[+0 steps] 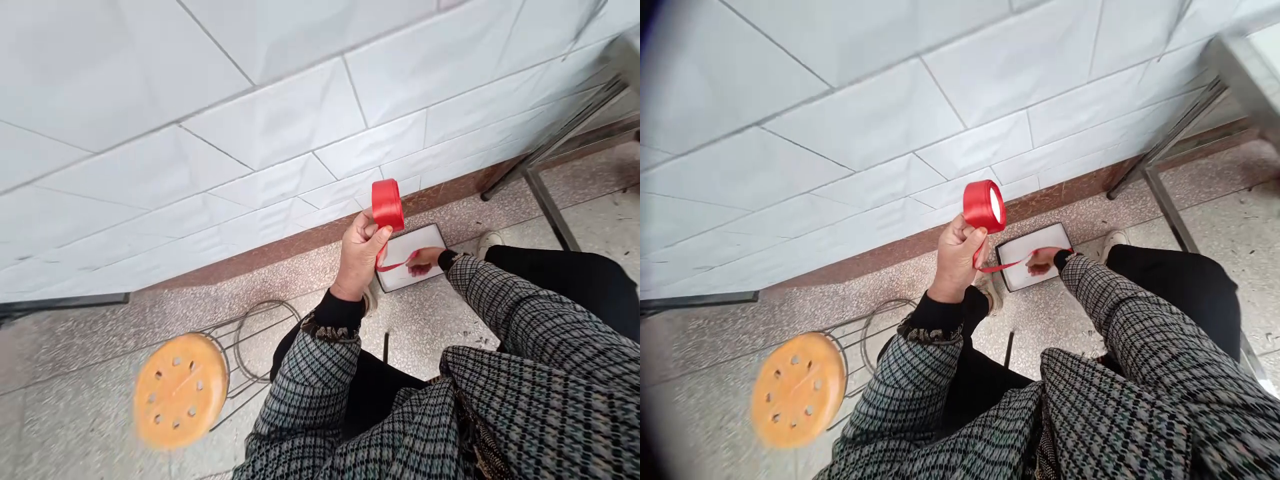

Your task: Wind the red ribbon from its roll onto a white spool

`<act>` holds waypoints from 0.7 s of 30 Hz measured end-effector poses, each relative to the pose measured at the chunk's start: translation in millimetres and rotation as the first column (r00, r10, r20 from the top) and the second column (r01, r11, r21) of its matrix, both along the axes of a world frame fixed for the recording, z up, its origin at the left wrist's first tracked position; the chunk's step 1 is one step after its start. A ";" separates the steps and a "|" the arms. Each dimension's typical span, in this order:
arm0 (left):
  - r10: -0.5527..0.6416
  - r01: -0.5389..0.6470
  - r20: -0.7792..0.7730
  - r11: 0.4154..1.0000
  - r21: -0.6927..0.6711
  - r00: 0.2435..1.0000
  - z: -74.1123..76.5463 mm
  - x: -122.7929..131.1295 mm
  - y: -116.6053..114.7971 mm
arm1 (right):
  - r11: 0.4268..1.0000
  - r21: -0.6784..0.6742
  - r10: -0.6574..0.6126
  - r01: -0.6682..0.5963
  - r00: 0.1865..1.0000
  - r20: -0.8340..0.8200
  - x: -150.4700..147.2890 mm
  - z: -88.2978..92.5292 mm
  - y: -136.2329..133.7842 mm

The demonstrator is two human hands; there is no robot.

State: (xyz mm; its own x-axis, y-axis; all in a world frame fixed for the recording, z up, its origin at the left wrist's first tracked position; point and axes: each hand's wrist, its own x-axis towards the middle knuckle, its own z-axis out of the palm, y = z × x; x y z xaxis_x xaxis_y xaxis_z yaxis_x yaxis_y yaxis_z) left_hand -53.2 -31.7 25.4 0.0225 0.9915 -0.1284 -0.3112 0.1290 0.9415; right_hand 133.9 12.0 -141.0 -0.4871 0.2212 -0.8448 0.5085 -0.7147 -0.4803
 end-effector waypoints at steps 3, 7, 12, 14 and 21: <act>-0.054 0.054 0.032 0.998 0.020 0.998 -4.0 2.3 11.9 | 0.973 0.042 0.227 -0.229 0.973 0.047 36.6 48.2 52.8; -0.074 0.072 0.080 0.997 0.027 0.994 -3.3 9.7 24.3 | 0.936 0.292 0.211 -0.194 0.977 -0.024 75.2 129.5 87.8; -0.104 0.104 0.068 0.995 0.000 0.992 -3.9 26.6 33.2 | 0.755 0.383 -0.414 0.532 0.840 -0.351 66.2 182.8 66.3; -0.135 0.136 0.064 0.991 -0.002 0.989 -4.7 32.7 36.1 | 0.805 0.303 -0.385 0.510 0.838 -0.387 55.8 186.8 58.6; -0.217 0.217 0.073 0.976 0.009 0.974 -6.1 43.3 49.4 | 0.796 0.239 -0.442 0.556 0.803 -0.399 55.3 187.1 66.7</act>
State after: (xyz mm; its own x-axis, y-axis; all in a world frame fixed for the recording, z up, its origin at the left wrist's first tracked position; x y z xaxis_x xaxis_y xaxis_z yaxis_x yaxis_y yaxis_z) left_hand -9.9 17.7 19.3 0.2461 0.9621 -0.1175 -0.3438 0.2000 0.9175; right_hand 189.2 78.6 46.1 -0.4476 0.7411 -0.5004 -0.0912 -0.5945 -0.7989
